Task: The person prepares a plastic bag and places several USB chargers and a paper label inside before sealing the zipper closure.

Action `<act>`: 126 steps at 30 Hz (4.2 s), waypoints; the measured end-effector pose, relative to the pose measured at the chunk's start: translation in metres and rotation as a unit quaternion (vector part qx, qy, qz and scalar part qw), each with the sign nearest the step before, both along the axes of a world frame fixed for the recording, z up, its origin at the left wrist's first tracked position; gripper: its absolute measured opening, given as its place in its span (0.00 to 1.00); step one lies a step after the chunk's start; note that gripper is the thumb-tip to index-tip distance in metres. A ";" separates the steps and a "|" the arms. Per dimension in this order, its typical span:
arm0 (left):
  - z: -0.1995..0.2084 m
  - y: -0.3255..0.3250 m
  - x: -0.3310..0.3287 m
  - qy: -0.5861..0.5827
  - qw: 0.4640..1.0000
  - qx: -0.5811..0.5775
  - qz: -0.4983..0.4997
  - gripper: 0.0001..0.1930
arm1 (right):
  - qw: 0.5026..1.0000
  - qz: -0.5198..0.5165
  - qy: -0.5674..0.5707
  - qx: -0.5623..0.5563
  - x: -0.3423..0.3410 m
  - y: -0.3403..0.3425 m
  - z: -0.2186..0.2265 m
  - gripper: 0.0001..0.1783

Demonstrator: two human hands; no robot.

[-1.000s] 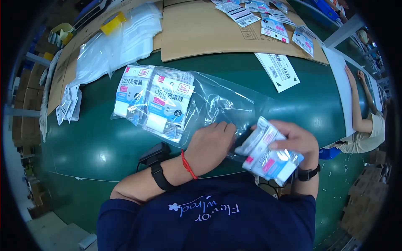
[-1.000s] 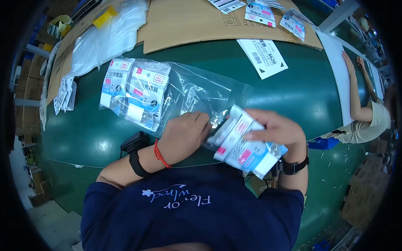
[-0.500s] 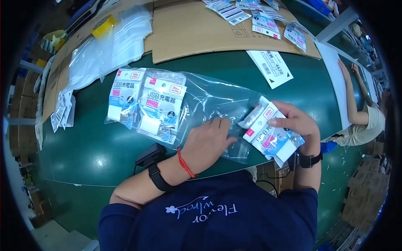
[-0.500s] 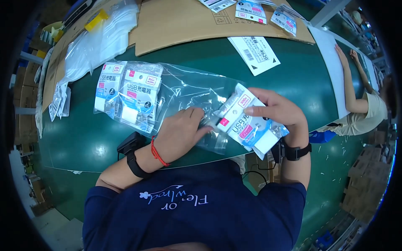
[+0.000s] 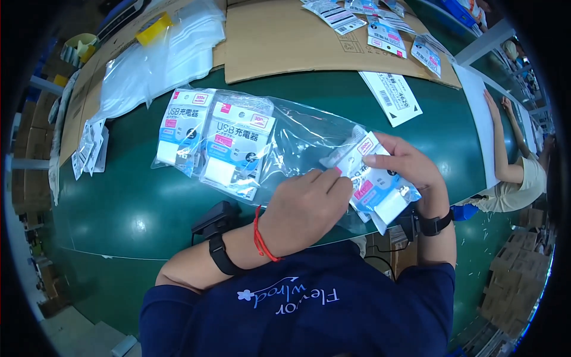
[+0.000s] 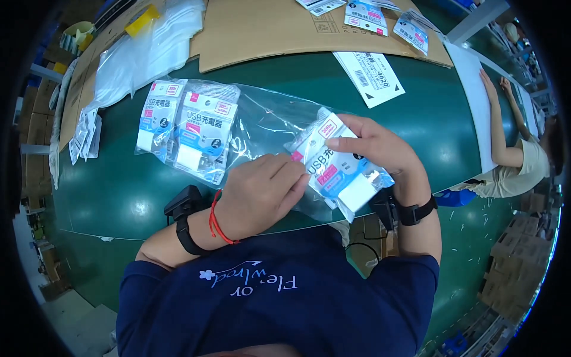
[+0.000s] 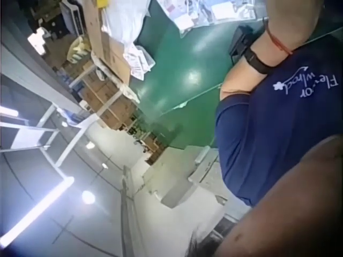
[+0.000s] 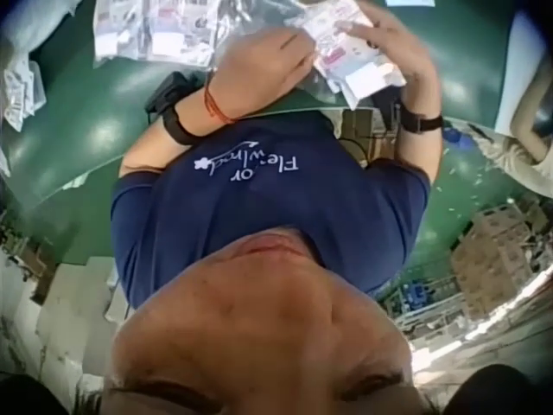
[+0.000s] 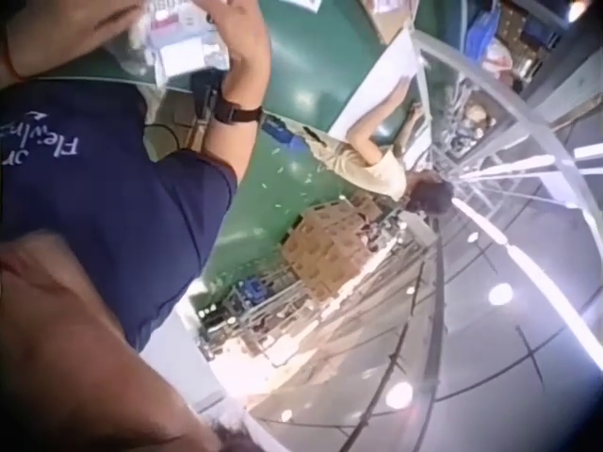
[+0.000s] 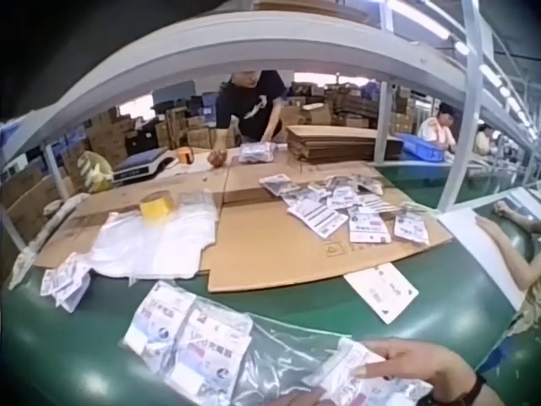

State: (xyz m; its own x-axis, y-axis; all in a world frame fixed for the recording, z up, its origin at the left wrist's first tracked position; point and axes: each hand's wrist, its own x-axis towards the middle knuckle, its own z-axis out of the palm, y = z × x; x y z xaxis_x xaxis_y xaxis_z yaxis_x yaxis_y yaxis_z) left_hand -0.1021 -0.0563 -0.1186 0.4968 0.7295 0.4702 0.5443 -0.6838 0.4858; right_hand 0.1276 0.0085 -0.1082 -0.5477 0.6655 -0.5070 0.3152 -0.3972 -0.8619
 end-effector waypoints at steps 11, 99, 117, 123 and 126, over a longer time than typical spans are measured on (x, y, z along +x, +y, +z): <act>0.004 -0.013 -0.008 -0.025 0.999 0.037 -0.020 0.07 | 0.998 0.059 -0.025 0.028 -0.045 0.007 -0.006 0.22; 0.027 0.063 -0.067 0.208 0.976 0.008 0.057 0.37 | 0.831 -0.198 0.168 0.492 0.009 -0.011 0.073 0.12; 0.033 0.066 -0.067 0.207 0.976 -0.003 0.059 0.38 | 0.767 -0.026 -0.393 0.506 0.072 0.072 -0.010 0.23; 0.038 0.060 -0.072 0.205 0.977 0.006 0.056 0.38 | 0.787 -0.024 -0.358 0.503 0.082 0.072 -0.005 0.20; 0.038 0.053 -0.072 0.199 0.978 0.000 0.057 0.38 | 0.850 -0.048 -0.272 0.448 0.079 0.068 0.006 0.19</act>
